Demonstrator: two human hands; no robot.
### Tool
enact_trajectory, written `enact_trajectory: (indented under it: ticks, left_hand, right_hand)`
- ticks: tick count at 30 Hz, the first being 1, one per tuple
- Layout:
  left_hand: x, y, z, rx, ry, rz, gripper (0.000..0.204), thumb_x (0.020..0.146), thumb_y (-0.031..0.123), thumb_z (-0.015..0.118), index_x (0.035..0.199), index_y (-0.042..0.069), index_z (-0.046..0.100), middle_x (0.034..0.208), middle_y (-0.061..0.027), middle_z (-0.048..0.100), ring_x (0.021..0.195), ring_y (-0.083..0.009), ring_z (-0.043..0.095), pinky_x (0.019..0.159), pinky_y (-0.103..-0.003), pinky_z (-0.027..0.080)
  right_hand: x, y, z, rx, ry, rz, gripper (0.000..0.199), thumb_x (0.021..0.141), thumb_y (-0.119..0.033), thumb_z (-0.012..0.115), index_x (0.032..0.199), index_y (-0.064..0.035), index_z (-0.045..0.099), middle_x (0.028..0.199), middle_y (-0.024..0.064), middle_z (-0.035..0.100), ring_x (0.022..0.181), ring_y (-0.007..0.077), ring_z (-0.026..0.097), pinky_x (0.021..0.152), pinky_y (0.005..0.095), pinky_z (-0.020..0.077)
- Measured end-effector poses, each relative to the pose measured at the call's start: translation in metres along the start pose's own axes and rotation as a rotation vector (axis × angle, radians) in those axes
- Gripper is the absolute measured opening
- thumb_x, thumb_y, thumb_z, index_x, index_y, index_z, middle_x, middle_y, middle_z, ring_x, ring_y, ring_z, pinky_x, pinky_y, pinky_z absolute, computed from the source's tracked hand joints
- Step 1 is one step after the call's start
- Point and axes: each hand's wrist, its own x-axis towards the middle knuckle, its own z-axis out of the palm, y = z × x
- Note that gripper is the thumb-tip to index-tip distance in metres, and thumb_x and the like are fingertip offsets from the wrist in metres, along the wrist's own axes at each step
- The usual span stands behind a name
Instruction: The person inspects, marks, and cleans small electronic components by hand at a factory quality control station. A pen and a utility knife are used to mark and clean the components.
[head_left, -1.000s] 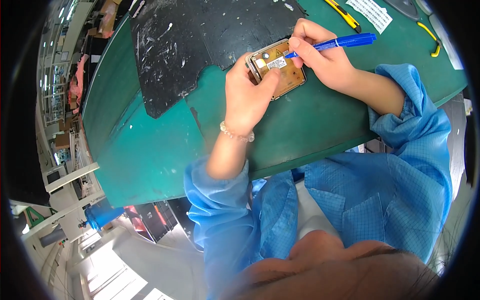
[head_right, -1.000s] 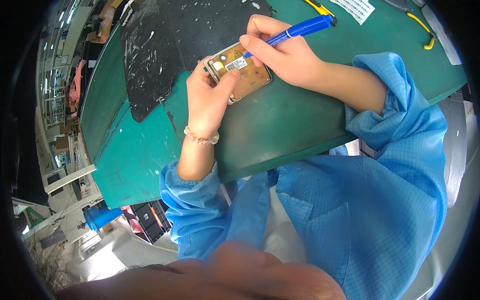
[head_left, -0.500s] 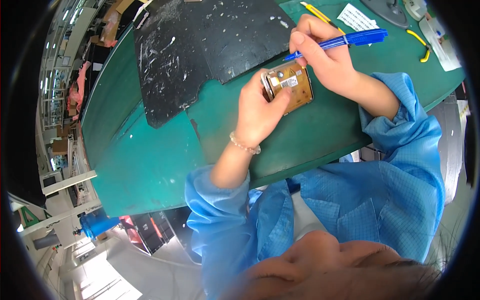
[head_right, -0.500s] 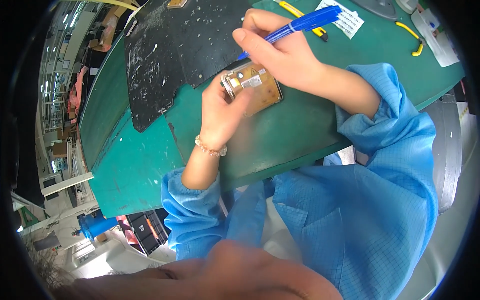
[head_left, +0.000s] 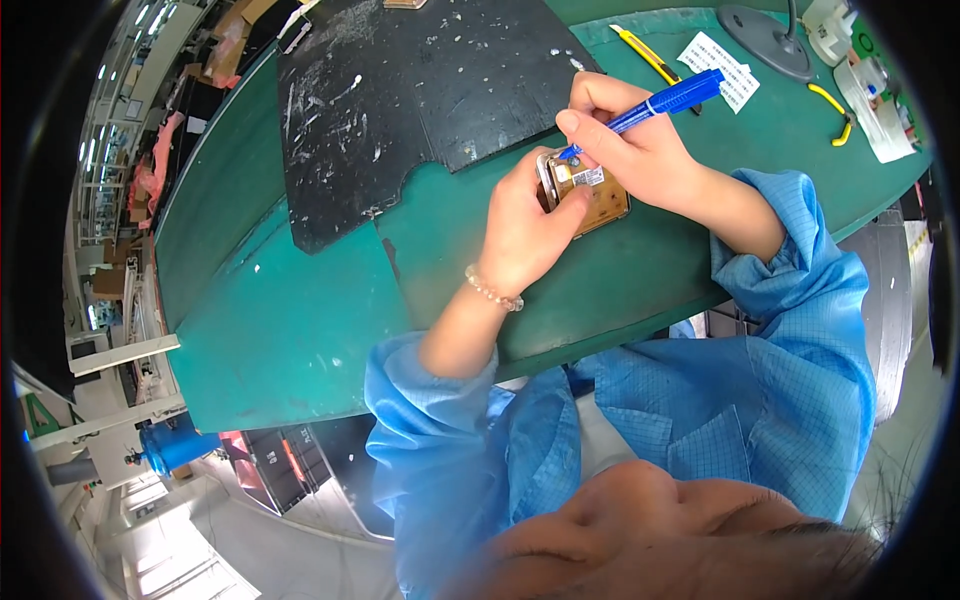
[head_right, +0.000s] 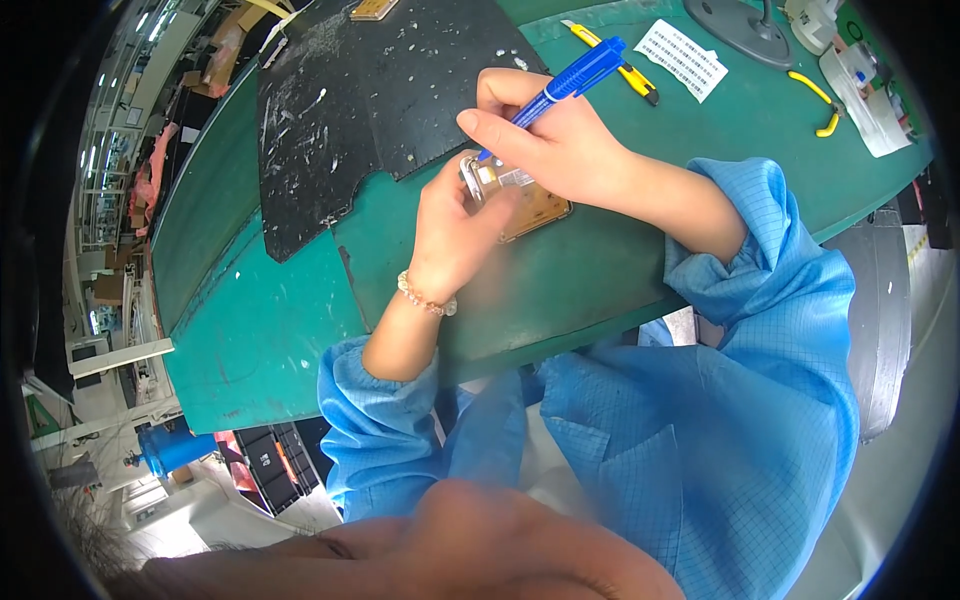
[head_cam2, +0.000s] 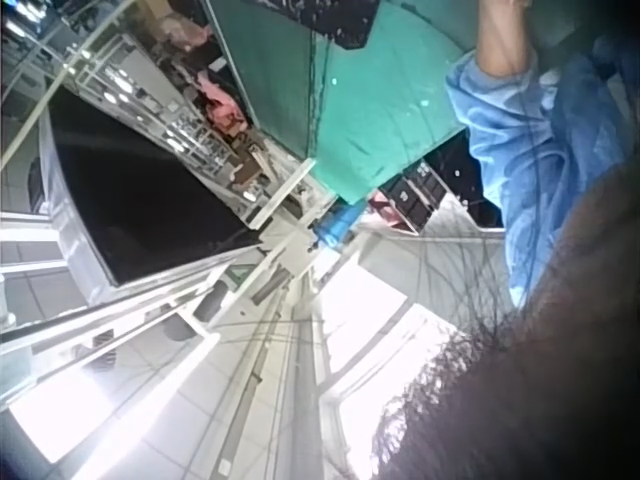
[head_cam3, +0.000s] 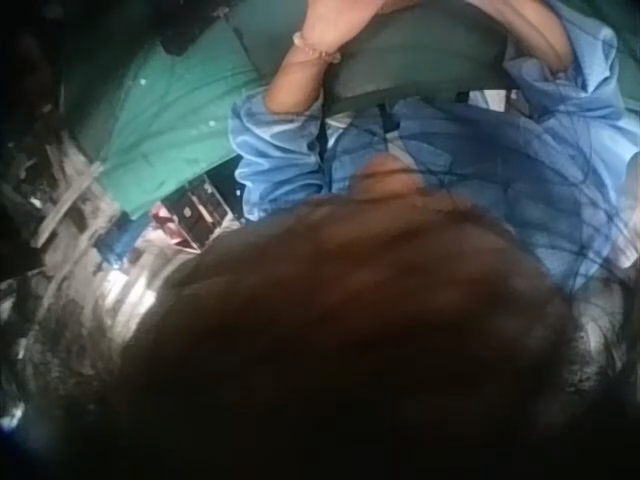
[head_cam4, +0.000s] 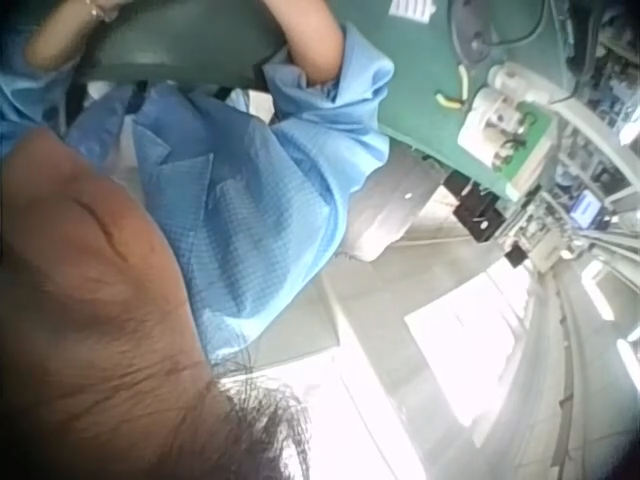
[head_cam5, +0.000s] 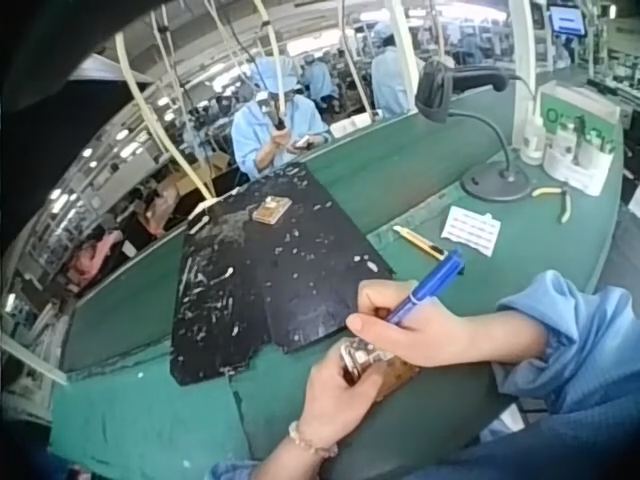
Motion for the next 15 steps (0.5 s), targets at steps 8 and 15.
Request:
enact_trajectory:
  ticks: [8,15]
  left_hand:
    - [-0.0003,0.0030,0.0011,-0.001,-0.008,0.005,0.019,0.077,0.011,0.069,0.086,0.001,0.056,0.067,-0.0039,0.057,0.057,-0.0099,0.051,0.054,-0.029,0.044]
    - [-0.0013,0.0004,0.0001,0.004,-0.018,0.007,0.020,0.077,0.011,0.070,0.090,0.001,0.057,0.068,-0.0042,0.058,0.058,-0.0099,0.052,0.055,-0.029,0.045]
  right_hand:
    - [-0.0031,0.0003,0.0018,-0.009,0.020,-0.015,0.028,0.097,-0.018,0.057,0.077,-0.0047,0.043,0.067,-0.0008,0.046,0.058,0.0023,0.046,0.051,0.0200,0.0333]
    - [-0.0047,-0.0005,0.0009,-0.067,0.012,-0.028,0.028,0.097,-0.017,0.057,0.076,-0.0059,0.043,0.066,-0.0008,0.048,0.058,0.0022,0.047,0.051,0.0198,0.0345]
